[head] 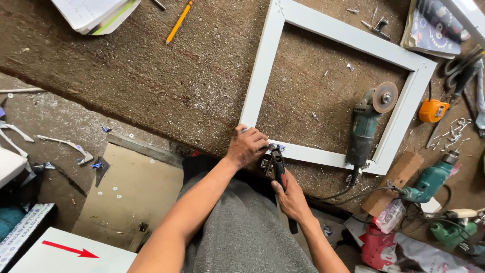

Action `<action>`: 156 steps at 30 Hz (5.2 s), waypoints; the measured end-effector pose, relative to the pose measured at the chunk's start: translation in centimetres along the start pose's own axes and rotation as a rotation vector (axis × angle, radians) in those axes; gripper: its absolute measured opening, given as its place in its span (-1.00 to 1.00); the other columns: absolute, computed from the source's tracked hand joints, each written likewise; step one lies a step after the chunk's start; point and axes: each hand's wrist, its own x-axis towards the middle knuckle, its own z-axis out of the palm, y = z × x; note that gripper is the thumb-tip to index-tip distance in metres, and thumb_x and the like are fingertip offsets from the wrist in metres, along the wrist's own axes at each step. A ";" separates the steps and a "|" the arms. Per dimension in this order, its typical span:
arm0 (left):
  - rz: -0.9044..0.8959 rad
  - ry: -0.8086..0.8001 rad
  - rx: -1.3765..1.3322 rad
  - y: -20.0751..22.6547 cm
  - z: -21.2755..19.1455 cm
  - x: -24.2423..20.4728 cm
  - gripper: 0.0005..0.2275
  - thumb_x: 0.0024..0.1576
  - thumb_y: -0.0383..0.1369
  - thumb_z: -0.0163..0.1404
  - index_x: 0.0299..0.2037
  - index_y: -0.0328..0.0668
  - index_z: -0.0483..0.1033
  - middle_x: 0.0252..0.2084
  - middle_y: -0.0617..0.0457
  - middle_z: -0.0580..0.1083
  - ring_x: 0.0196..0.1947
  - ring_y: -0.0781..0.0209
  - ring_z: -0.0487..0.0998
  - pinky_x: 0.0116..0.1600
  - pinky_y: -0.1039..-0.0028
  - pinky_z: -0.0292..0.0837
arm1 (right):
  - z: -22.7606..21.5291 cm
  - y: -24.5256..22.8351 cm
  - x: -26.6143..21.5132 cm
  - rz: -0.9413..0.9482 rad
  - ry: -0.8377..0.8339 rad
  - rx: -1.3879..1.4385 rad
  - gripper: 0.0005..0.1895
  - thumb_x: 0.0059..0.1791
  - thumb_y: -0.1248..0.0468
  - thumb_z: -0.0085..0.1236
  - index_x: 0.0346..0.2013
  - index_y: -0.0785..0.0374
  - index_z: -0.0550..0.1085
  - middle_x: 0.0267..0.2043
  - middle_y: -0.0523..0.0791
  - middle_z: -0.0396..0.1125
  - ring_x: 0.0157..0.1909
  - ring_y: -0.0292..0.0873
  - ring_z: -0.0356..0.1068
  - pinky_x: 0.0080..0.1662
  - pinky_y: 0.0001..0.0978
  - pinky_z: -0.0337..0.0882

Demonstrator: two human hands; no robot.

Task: Using an angle grinder and hand tools to prepare and trim a metal frame for a cabinet structure.

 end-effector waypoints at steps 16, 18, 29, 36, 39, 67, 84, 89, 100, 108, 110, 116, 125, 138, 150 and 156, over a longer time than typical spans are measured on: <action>-1.873 -0.713 -1.378 13.1 -4.5 -10.9 -0.26 0.08 0.23 -0.11 0.07 -0.41 0.59 0.05 -0.09 0.59 0.04 0.22 0.58 0.14 0.46 0.47 | 5.2 2.6 4.7 0.387 0.173 0.104 -0.56 -0.19 -0.09 0.35 -0.30 0.13 0.44 -0.28 -0.13 0.45 -0.19 -0.20 0.38 -0.08 -0.33 0.35; -1.286 -0.549 -1.460 13.7 -0.3 -16.0 -0.65 0.26 -0.21 -0.15 0.13 -0.18 0.53 0.25 -0.02 0.49 0.23 0.27 0.45 0.39 0.41 0.26 | 7.3 5.2 6.3 0.431 0.362 0.076 -0.39 -0.26 -0.23 0.39 -0.37 0.25 0.47 -0.30 -0.05 0.47 -0.22 -0.07 0.46 -0.10 -0.17 0.40; -1.891 -0.435 -1.502 15.8 -7.1 -9.6 -0.45 0.12 0.15 -0.02 -0.23 -0.33 0.53 -0.28 -0.05 0.53 -0.34 0.25 0.47 -0.19 0.46 0.42 | 1.7 -0.7 -0.2 0.385 0.072 0.310 -0.34 -0.12 0.22 0.24 0.27 0.16 0.33 0.07 -0.09 0.38 0.07 -0.18 0.37 0.17 -0.35 0.39; -2.045 -0.370 -1.426 15.8 -7.1 -8.3 -0.80 0.12 -0.26 -0.03 -0.27 -0.25 0.52 -0.28 -0.05 0.53 -0.30 0.19 0.46 -0.22 0.38 0.36 | 7.8 4.0 4.3 0.287 0.413 0.175 -0.44 -0.29 -0.09 0.44 -0.14 0.11 0.51 -0.30 -0.13 0.52 -0.21 -0.17 0.49 -0.09 -0.26 0.41; -1.925 -0.382 -1.340 16.2 -5.4 -10.5 -0.81 0.16 -0.22 -0.02 -0.36 -0.15 0.49 -0.33 0.08 0.47 -0.34 0.31 0.31 -0.25 0.39 0.27 | 5.7 3.3 3.6 0.304 0.209 -0.053 -0.32 -0.26 -0.20 0.30 0.03 0.01 0.40 -0.12 0.05 0.53 -0.02 0.24 0.48 -0.05 -0.02 0.39; -0.872 -0.569 -0.315 9.0 -8.5 0.3 -0.79 0.22 -0.15 0.08 -0.04 0.03 0.52 -0.12 0.07 0.59 -0.03 0.06 0.62 0.06 0.23 0.53 | -10.7 9.1 5.9 0.274 0.493 0.164 -0.33 -0.17 0.18 0.38 0.17 0.32 0.38 0.05 0.25 0.40 0.16 0.24 0.39 0.14 0.05 0.31; -1.372 -0.481 -0.031 11.0 0.7 -2.6 -0.42 0.02 0.11 0.22 0.11 -0.11 0.53 -0.02 -0.03 0.58 0.14 -0.03 0.57 0.16 0.17 0.49 | -18.4 22.8 6.8 -0.525 0.618 0.322 -0.60 0.00 0.37 0.28 0.11 0.39 0.44 0.15 0.07 0.18 0.16 0.21 0.35 0.13 -0.05 0.47; -1.259 -0.610 0.051 9.8 0.3 -1.5 -0.44 0.05 0.09 0.20 0.02 -0.26 0.61 -0.04 -0.20 0.62 0.12 -0.18 0.59 0.15 0.07 0.49 | -20.3 30.6 9.2 -0.490 0.896 0.165 -0.41 -0.11 0.30 0.44 0.17 0.34 0.42 0.13 0.09 0.18 0.16 0.19 0.31 0.15 -0.04 0.42; -0.657 -0.567 0.475 12.6 -1.8 6.0 -0.60 0.17 0.07 0.00 -0.08 -0.08 0.52 -0.11 -0.08 0.55 -0.06 -0.17 0.54 -0.06 0.06 0.46 | -26.2 22.3 14.4 0.036 0.366 0.144 -0.05 -0.40 -0.06 0.29 0.21 0.16 0.21 0.18 -0.01 0.25 0.15 0.13 0.36 -0.01 0.09 0.39; -0.617 -0.274 0.578 7.7 -2.1 6.7 -0.43 0.10 -0.07 0.16 0.25 -0.19 0.33 0.15 -0.23 0.33 0.05 -0.14 0.42 0.04 0.17 0.48 | -33.2 31.7 1.4 0.158 0.655 0.449 0.40 -0.40 0.29 0.43 0.59 -0.21 -0.19 0.50 -0.06 0.10 0.35 0.03 0.25 0.29 -0.14 0.24; -0.702 -0.316 0.571 6.1 -2.2 7.2 -0.32 0.10 0.02 0.12 0.33 -0.23 0.22 0.21 -0.32 0.30 0.11 -0.18 0.40 0.10 0.13 0.46 | -34.5 37.9 3.4 0.270 0.731 0.362 0.11 -0.38 0.22 0.46 0.39 0.04 0.08 0.25 0.01 0.27 0.12 0.08 0.36 0.08 -0.07 0.35; -0.951 -0.380 0.497 4.5 -1.5 8.9 -0.09 -0.10 0.01 0.34 0.38 -0.16 0.10 0.22 -0.31 0.28 0.13 -0.24 0.39 0.14 0.02 0.48 | -37.8 44.0 4.9 0.488 0.706 0.070 -0.13 -0.33 0.00 0.46 0.18 0.33 0.44 0.14 0.20 0.43 0.13 0.32 0.42 0.04 0.14 0.42; -1.181 -0.306 0.182 16.4 -10.2 16.9 -0.47 0.00 -0.45 0.25 0.15 -0.32 0.26 0.02 -0.26 0.51 -0.17 -0.01 0.62 -0.31 0.37 0.73 | -36.9 48.5 8.4 0.098 1.002 -0.168 -0.20 -0.18 0.00 0.36 0.28 0.30 0.43 0.32 0.13 0.24 0.32 0.26 0.16 0.20 0.22 0.27; -0.911 0.033 0.208 12.2 -24.8 20.5 -0.49 -0.21 -0.38 0.22 -0.01 -0.21 0.36 -0.24 -0.12 0.50 -0.36 -0.07 0.55 -0.46 0.17 0.50 | -31.2 20.6 4.9 -0.146 0.530 0.647 0.18 -0.34 -0.03 0.24 0.49 0.25 0.01 0.43 0.09 0.16 0.40 0.07 0.20 0.39 -0.06 0.19; -0.972 -0.187 0.008 -14.3 -32.9 42.4 -0.47 -0.14 -0.20 0.18 0.09 -0.10 0.48 0.00 -0.06 0.60 -0.12 -0.05 0.61 -0.13 0.18 0.44 | -26.8 6.2 22.7 0.261 0.689 0.508 -0.01 -0.07 -0.53 -0.29 0.21 0.18 0.54 0.16 0.20 0.43 0.22 0.39 0.32 0.24 0.10 0.27; -0.616 -0.328 0.464 -34.7 -28.0 61.9 -0.37 -0.16 0.07 0.20 0.09 -0.07 0.50 -0.03 -0.26 0.56 -0.05 -0.29 0.59 -0.05 0.02 0.53 | -32.6 -13.7 28.7 0.197 0.725 0.767 -0.13 0.21 -0.20 -0.19 0.08 0.76 0.40 0.10 0.22 0.35 0.01 0.12 0.30 -0.02 -0.01 0.24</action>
